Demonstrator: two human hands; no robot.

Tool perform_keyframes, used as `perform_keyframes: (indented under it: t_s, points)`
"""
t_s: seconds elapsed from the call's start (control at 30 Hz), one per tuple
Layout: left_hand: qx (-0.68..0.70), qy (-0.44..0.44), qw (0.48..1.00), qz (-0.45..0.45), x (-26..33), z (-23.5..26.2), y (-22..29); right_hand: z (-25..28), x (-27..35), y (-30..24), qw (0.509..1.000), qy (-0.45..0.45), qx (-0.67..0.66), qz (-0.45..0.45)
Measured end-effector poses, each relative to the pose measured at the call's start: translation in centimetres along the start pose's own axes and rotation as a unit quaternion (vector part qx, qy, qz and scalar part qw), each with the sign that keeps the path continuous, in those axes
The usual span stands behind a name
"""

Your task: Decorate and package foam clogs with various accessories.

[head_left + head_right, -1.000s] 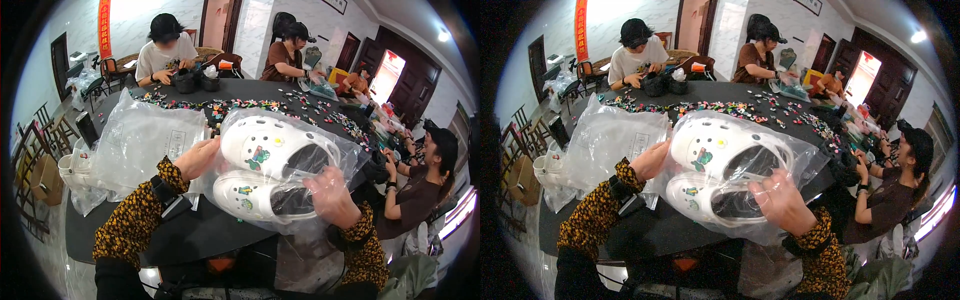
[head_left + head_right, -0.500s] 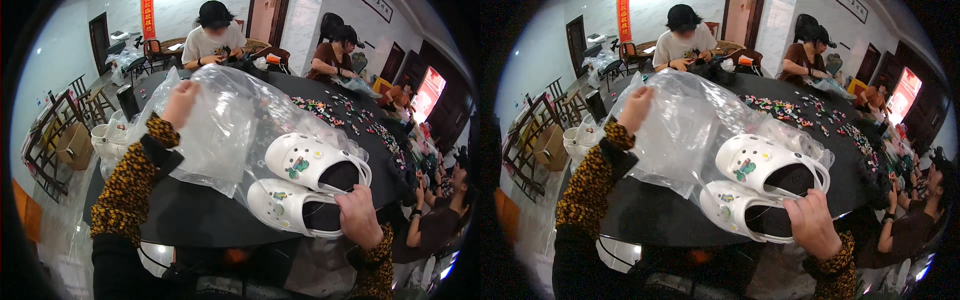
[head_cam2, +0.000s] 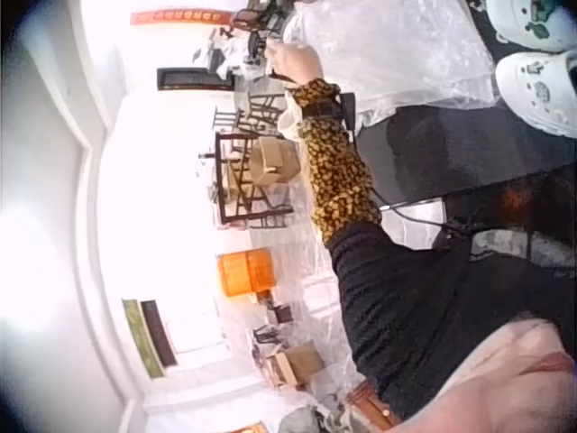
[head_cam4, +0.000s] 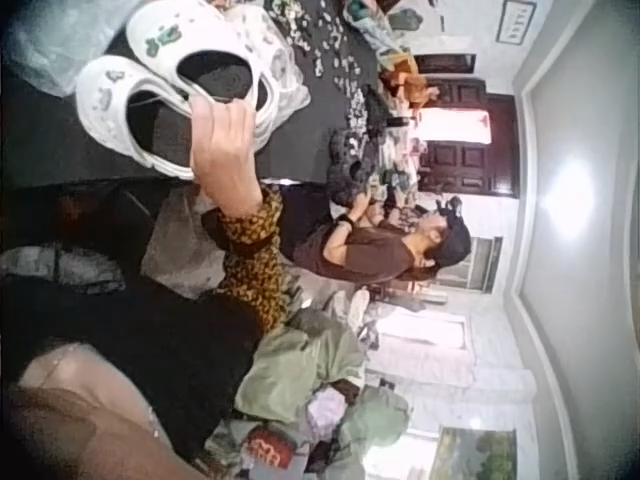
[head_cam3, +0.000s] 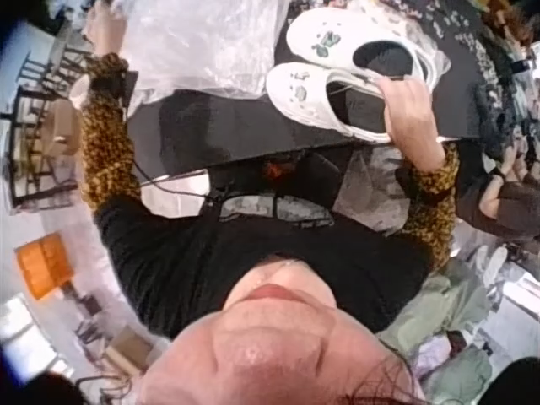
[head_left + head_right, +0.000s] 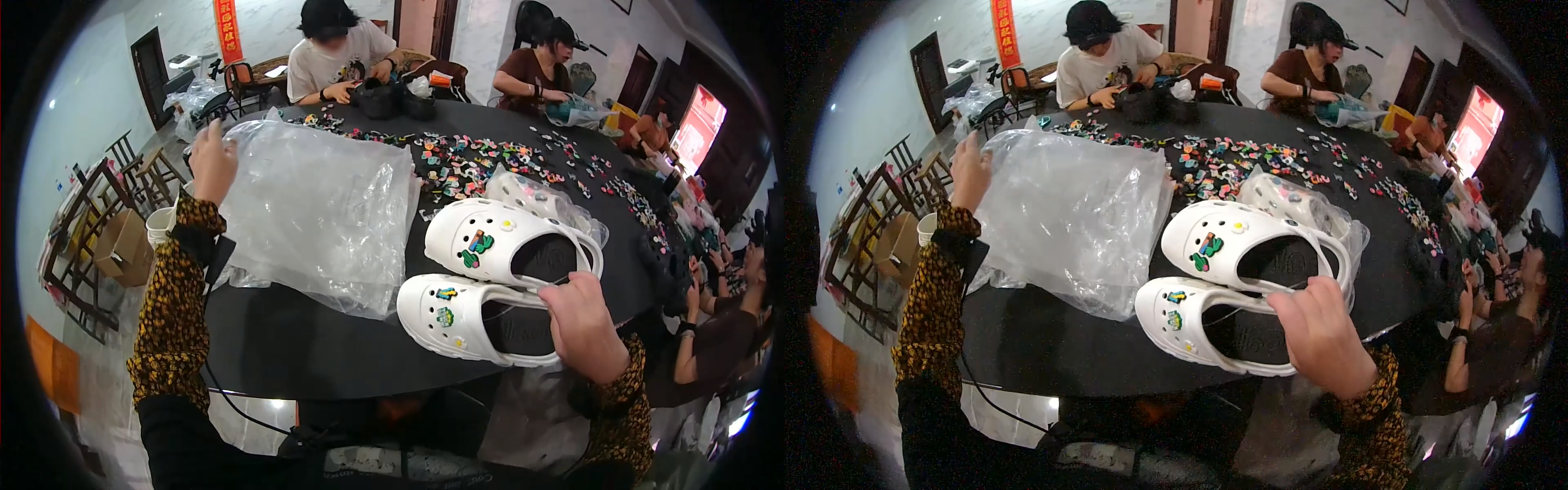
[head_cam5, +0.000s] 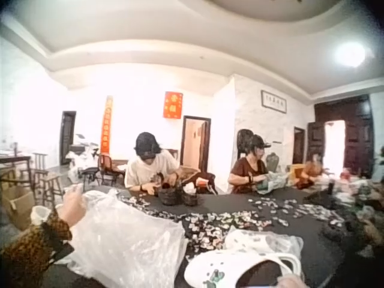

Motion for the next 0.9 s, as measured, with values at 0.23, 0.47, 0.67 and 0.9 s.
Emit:
perform_keyframes:
  t_s: [0.23, 0.47, 0.67, 0.9]
  points:
    - [0.115, -0.302, 0.904, -0.280, 13.1, 1.4, 18.6, -2.8, 1.3, 2.3, 0.999, -0.035, 0.035, -0.009]
    - [0.076, -0.518, 0.822, -0.223, 20.5, -5.6, 16.1, -4.4, 1.4, 2.0, 0.994, -0.044, 0.095, -0.013]
    - [0.108, -0.480, 0.837, -0.240, 20.4, -4.6, 17.6, -5.1, 1.5, 2.3, 0.991, -0.008, 0.124, -0.047]
    - [0.218, -0.416, 0.828, -0.305, 20.8, 1.1, 22.4, -5.5, 0.9, 2.4, 0.994, 0.024, 0.095, -0.040]
Point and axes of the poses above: each hand's wrist, its own x-axis away from the middle knuckle, its own z-axis out of the back of the hand, y = z × x, the point moved 9 cm from there along -x, towards the middle knuckle, and after that the axes turned 4 degrees about y, right-handed, at the moved point
